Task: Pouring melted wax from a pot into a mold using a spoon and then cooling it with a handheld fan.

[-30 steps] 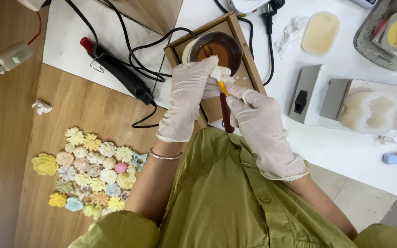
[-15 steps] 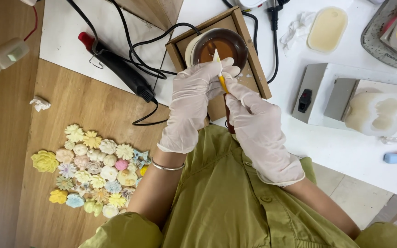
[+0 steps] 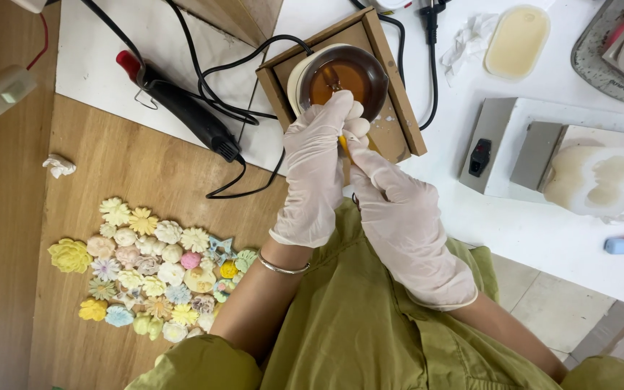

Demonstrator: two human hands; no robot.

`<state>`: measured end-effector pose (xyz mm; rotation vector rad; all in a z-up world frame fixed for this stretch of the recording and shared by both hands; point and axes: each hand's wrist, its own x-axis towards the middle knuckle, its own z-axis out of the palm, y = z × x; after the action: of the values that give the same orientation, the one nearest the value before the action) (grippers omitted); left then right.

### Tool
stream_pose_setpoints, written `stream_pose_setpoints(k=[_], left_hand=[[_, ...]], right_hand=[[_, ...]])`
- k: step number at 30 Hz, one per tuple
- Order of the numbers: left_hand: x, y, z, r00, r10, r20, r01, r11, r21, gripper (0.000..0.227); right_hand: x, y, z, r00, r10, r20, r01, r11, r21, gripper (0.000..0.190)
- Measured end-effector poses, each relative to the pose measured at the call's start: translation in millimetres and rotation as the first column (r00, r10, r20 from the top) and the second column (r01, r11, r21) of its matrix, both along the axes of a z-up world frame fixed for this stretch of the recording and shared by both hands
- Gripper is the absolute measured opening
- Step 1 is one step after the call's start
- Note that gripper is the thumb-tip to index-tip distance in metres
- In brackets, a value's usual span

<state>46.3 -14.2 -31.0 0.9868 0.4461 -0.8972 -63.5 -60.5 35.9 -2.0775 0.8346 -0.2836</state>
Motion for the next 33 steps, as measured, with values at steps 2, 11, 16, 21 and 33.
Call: stream_pose_setpoints(k=[2,11,16,21,33], left_hand=[[1.1,1.5,9.8,1.0,-0.019,0.015,0.019,0.999,-0.035,0.03],[8.3,13.1,29.5,0.987,-0.152,0.056,0.16,0.97,-0.183,0.036],[9.4,15.2,36.5,0.988,-0.137,0.075,0.146,0.981,-0.129,0.034],[13.0,18.6,40.3,0.985,-0.146,0.094,0.16,0.975,-0.156,0.034],[16.4,14.1,30.5,0.985,-0.171,0.022,0.172,0.98,-0.1,0.035]], right_hand=[[3.1,-3.4,5.3,0.997,-0.074,-0.019,0.076,0.986,0.147,0.025],[13.3,-21.5,12.3,0.946,-0.268,-0.18,0.323,0.786,0.527,0.03],[9.3,-14.7,4.9,0.955,-0.243,-0.171,0.296,0.819,0.491,0.03],[6.3,-15.0,6.3,0.97,-0.195,-0.145,0.238,0.88,0.41,0.031],[-1.7,-14.9,8.2,0.993,-0.098,-0.07,0.114,0.947,0.302,0.03]])
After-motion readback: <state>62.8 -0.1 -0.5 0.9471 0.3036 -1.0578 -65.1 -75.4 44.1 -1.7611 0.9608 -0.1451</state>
